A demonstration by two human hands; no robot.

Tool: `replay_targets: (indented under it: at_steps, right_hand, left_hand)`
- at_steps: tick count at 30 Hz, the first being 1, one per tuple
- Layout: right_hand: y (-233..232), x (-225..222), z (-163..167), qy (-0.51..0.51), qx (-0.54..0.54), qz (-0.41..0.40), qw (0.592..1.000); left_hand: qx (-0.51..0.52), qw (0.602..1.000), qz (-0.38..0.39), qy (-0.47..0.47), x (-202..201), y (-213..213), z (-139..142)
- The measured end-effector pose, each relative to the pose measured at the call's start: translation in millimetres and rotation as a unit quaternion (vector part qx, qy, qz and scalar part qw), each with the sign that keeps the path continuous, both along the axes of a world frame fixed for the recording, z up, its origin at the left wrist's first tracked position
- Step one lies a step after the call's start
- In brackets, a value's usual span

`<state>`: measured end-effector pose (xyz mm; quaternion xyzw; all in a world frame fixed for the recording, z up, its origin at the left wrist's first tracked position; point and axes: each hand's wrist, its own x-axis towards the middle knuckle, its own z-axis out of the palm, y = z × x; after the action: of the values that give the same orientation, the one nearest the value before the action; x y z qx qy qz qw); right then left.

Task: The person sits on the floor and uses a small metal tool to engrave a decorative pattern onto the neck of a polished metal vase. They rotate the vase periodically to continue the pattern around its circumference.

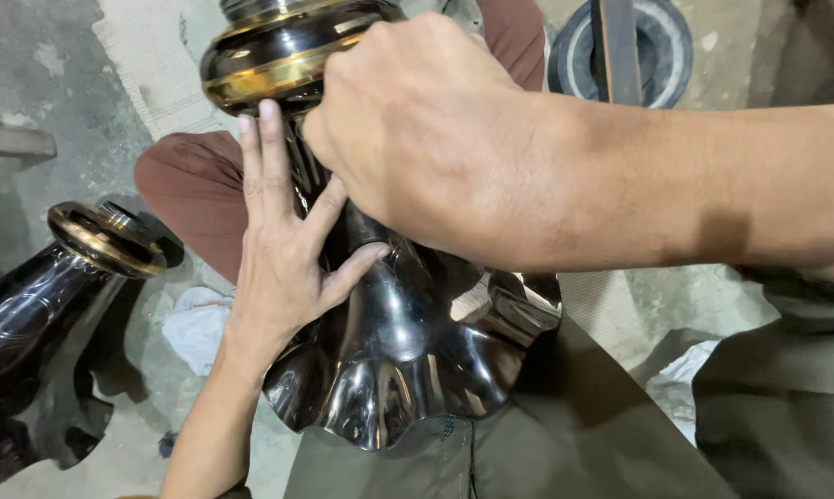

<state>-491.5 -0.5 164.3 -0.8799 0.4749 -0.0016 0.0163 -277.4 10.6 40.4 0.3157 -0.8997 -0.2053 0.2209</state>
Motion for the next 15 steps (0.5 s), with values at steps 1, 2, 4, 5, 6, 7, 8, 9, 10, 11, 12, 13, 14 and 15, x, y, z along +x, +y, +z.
replay_targets:
  at_steps: [1, 2, 4, 5, 6, 7, 8, 9, 10, 11, 12, 13, 14, 15]
  right_hand:
    - [0, -2, -1, -0.014, 0.000, 0.004, 1.000]
    - [1, -3, -2, 0.010, 0.007, 0.007, 1.000]
    - [1, -3, -2, 0.060, 0.018, 0.010, 0.998]
    - [2, -4, 0, 0.051, -0.008, 0.020, 0.998]
    - [4, -5, 2, 0.042, -0.035, 0.031, 0.998]
    - [5, -5, 5, 0.033, -0.062, 0.040, 0.997]
    - [6, -4, 7, 0.058, -0.028, 0.032, 0.997]
    - [5, -1, 10, 0.083, 0.006, 0.024, 0.996]
    - [4, 1, 11, 0.109, 0.039, 0.016, 0.993]
    - [4, 1, 13, 0.116, 0.050, 0.018, 0.992]
    - [4, 1, 14, 0.123, 0.060, 0.020, 0.990]
    - [4, 1, 14, 0.132, 0.069, 0.023, 0.989]
    - [4, 1, 12, 0.126, 0.069, 0.018, 0.990]
    - [5, 1, 10, 0.120, 0.068, 0.014, 0.990]
  left_hand:
    - [0.000, 1.000, 0.003, -0.006, 0, 1, 0]
    - [0.000, 1.000, 0.007, -0.013, 0, 2, 1]
    - [0.002, 1.000, 0.011, -0.023, 0, 2, 1]
    - [0.002, 1.000, 0.012, -0.026, 0, 2, 1]
    - [0.001, 1.000, 0.012, -0.028, 0, 2, 1]
    - [0.000, 0.999, 0.011, -0.030, 0, 2, 2]
    - [-0.002, 0.999, 0.010, -0.031, 0, 2, 1]
    - [0.000, 0.999, 0.011, -0.033, -1, 2, 2]
    - [0.002, 0.999, 0.012, -0.035, 0, 3, 2]
    - [0.005, 0.999, 0.013, -0.037, 0, 3, 2]
    - [0.007, 0.999, 0.013, -0.038, 0, 3, 3]
    - [0.009, 0.999, 0.013, -0.038, 0, 3, 3]
    - [0.011, 0.999, 0.013, -0.038, 0, 3, 3]
    - [0.007, 0.999, 0.009, -0.034, -1, 2, 3]
